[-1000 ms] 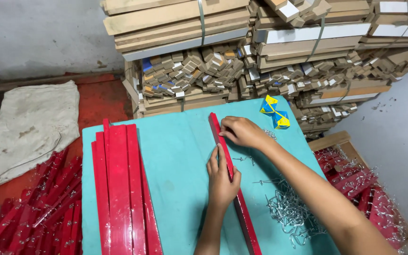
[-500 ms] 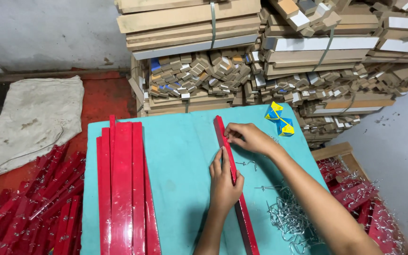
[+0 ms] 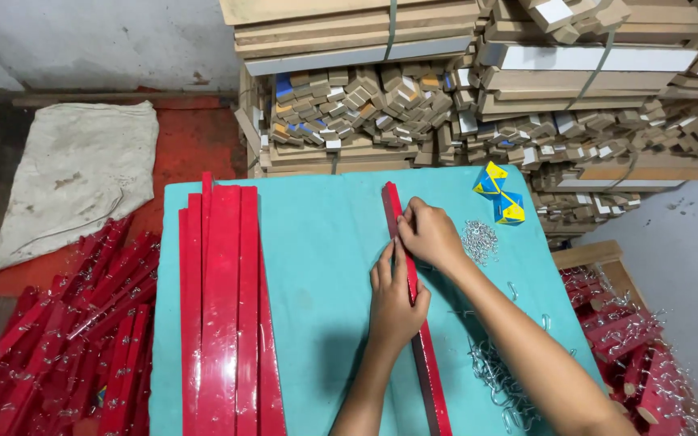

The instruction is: Attaching metal hooks to red strips and placing the finished items into a box.

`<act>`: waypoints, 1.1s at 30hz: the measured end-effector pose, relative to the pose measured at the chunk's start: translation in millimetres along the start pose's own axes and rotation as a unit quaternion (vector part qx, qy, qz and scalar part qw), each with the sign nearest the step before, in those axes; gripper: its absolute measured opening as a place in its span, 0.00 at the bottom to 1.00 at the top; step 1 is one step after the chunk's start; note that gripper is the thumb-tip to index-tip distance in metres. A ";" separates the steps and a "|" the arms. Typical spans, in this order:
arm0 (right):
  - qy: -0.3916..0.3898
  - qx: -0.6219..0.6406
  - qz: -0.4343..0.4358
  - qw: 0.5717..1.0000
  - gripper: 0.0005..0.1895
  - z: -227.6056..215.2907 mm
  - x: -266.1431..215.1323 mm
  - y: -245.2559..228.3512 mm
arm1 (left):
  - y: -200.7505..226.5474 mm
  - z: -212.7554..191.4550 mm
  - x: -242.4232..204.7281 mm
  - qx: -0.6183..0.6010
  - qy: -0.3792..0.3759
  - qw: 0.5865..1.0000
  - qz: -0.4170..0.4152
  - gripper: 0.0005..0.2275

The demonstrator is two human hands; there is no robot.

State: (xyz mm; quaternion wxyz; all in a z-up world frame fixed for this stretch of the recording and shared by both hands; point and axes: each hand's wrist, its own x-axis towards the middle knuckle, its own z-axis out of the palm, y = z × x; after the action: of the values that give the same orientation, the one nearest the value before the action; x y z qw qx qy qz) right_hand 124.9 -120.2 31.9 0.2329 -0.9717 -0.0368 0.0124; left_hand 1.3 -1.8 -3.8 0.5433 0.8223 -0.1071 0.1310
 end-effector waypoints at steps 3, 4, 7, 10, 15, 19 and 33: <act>-0.076 0.001 -0.048 0.996 0.08 -30.8 -3.5 -15.3 | 1.2 -1.0 -0.6 -0.005 -0.002 1.000 0.000 0.35; -0.075 0.001 -0.048 0.996 0.08 -42.8 -5.1 -21.9 | 0.8 -1.3 0.0 -0.005 -0.002 1.000 0.001 0.35; -0.122 0.027 -0.146 0.981 0.07 -71.0 -9.5 -32.2 | 3.0 -1.4 0.5 -0.008 -0.010 1.000 -0.004 0.35; -0.099 -0.007 -0.231 0.968 0.04 -73.6 -4.9 -26.2 | 5.3 -3.1 1.6 0.008 -0.016 1.000 -0.011 0.35; -0.045 -0.059 -0.236 0.969 0.07 -43.2 2.7 -6.1 | 2.8 -0.6 2.9 -0.007 -0.016 1.000 -0.019 0.36; -0.037 0.030 -0.020 0.999 0.10 -2.4 9.2 9.9 | 2.8 -0.9 3.4 -0.004 -0.034 0.999 -0.029 0.36; -0.029 -0.200 -0.386 0.900 0.06 -58.9 9.7 8.0 | -2.6 0.1 0.9 0.000 -0.040 0.999 -0.030 0.34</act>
State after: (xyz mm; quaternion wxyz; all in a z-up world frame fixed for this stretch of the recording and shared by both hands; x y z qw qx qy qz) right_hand 137.5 -153.1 80.8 0.0190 -0.9067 -0.4173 -0.0579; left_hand 3.0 -1.0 -5.8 0.5424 0.8296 -0.1042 0.0817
